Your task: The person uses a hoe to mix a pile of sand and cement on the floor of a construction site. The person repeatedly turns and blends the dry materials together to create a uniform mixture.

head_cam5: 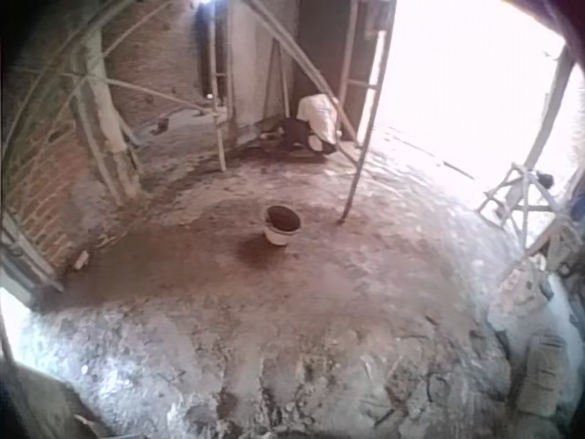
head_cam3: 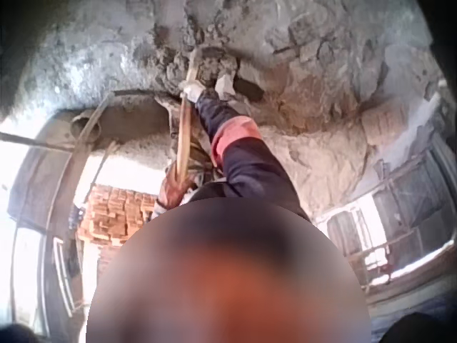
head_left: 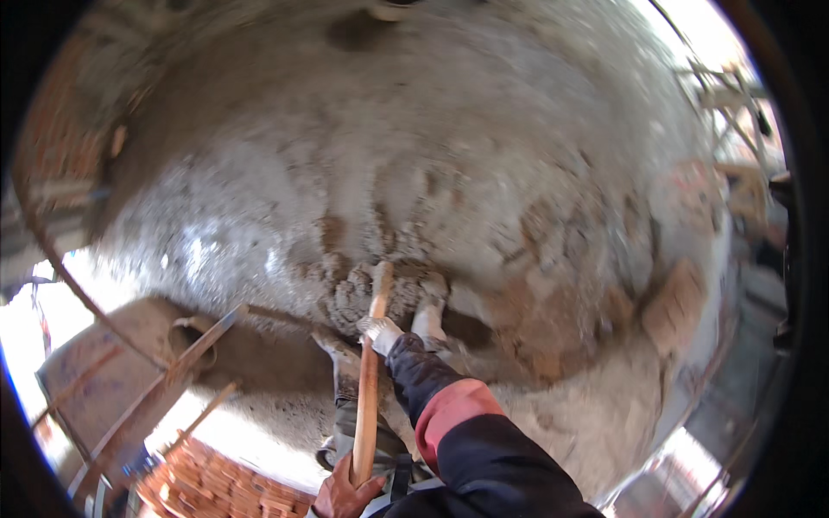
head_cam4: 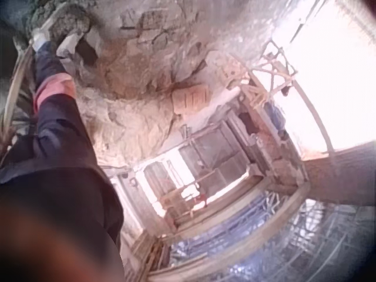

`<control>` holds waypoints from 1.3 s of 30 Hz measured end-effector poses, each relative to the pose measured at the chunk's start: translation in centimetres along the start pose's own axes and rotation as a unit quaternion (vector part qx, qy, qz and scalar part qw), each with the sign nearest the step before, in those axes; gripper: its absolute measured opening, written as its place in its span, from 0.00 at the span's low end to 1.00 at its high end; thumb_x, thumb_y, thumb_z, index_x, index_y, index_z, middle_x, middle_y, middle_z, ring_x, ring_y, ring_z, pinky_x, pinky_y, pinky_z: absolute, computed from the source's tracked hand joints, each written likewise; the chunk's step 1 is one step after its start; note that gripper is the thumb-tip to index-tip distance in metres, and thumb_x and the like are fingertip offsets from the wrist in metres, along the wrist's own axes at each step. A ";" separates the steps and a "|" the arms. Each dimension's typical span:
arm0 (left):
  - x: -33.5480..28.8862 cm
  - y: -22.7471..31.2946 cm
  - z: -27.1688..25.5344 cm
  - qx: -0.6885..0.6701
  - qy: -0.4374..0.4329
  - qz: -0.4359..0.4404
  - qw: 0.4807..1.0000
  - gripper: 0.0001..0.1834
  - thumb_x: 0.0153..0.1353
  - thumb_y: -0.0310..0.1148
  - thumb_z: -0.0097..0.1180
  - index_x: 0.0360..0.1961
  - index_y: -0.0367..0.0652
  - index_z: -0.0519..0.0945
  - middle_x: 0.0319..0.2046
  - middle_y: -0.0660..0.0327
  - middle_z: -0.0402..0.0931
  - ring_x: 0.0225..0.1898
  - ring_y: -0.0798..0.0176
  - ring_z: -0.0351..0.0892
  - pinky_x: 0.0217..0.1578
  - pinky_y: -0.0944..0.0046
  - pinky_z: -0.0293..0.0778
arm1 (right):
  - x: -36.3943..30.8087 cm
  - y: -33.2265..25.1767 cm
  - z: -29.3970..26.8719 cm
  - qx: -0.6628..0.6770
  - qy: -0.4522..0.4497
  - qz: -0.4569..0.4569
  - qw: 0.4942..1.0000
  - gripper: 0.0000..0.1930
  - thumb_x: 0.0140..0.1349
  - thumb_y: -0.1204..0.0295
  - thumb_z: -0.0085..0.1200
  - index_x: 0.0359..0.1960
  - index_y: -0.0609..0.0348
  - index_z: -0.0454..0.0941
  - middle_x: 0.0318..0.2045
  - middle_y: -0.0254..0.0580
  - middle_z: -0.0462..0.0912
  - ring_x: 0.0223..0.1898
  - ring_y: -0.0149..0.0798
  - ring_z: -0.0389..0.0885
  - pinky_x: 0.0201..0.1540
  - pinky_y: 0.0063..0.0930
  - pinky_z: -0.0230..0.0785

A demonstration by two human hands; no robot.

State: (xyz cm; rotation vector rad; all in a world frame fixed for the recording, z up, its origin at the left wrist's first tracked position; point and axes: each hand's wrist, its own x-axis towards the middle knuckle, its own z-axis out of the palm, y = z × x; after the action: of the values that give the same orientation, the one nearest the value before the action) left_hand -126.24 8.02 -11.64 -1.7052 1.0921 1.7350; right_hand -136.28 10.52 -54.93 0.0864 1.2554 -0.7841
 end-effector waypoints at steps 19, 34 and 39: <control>-1.9 16.8 1.5 0.449 -0.191 0.273 0.829 0.34 0.53 0.41 0.61 0.57 0.35 0.64 0.38 0.42 0.75 0.43 0.40 0.76 0.44 0.53 0.71 | -23.1 -14.1 -19.6 0.550 0.264 -0.291 0.737 0.08 0.59 0.67 0.55 0.35 0.50 0.69 0.26 0.36 0.73 0.20 0.36 0.71 0.21 0.33 0.66; 29.1 -4.0 5.6 0.398 -0.055 0.288 0.869 0.28 0.48 0.27 0.62 0.52 0.47 0.69 0.44 0.49 0.74 0.48 0.43 0.73 0.47 0.50 0.69 | -18.0 -10.2 -23.6 0.475 0.502 -0.255 0.676 0.18 0.50 0.78 0.59 0.41 0.51 0.66 0.26 0.36 0.72 0.22 0.40 0.73 0.22 0.35 0.68; 28.8 -4.8 5.1 0.460 -0.033 0.254 0.850 0.21 0.47 0.32 0.62 0.45 0.47 0.74 0.40 0.50 0.77 0.46 0.44 0.75 0.45 0.50 0.71 | -20.9 -11.5 -19.9 0.503 0.451 -0.278 0.683 0.19 0.48 0.80 0.60 0.39 0.52 0.66 0.26 0.37 0.72 0.22 0.40 0.73 0.21 0.35 0.69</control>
State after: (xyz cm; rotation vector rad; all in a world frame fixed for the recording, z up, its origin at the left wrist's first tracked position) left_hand -128.88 9.12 -41.10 -0.7769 2.0292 1.1339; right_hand -161.00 21.38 -39.55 1.1661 1.6140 -2.0917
